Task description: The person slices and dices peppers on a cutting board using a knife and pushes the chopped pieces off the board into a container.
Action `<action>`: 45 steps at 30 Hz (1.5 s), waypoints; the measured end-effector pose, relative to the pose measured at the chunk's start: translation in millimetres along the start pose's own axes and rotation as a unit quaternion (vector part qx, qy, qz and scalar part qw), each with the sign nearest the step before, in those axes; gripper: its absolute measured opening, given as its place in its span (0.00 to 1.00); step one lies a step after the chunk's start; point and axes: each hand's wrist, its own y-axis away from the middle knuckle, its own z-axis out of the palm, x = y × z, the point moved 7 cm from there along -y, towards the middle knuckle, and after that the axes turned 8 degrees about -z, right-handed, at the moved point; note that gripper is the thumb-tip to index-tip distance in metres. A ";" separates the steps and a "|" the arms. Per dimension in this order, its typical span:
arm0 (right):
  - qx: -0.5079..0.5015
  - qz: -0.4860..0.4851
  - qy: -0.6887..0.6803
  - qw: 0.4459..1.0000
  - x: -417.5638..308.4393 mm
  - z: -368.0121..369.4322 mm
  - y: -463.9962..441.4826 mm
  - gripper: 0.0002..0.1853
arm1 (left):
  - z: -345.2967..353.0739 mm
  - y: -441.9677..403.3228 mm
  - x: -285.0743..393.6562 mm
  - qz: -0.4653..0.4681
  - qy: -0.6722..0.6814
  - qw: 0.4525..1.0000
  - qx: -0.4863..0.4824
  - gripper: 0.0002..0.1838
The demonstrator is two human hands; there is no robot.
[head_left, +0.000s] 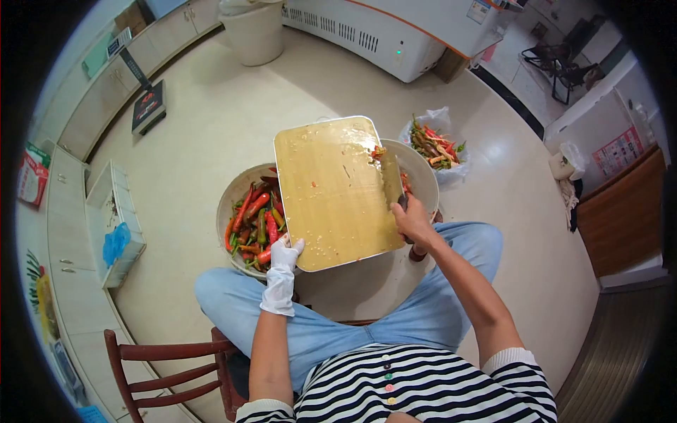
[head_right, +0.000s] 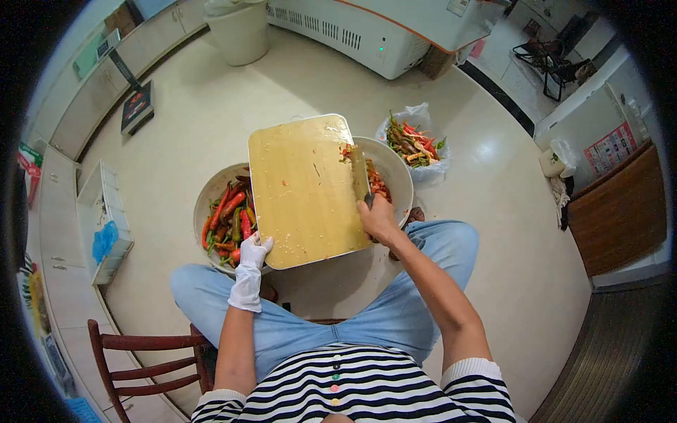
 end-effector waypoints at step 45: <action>-0.118 0.027 -0.072 0.990 32.1 -68.6 24.1 0.13 | 8.4 4.0 18.4 0.095 0.027 0.994 -0.035 0.38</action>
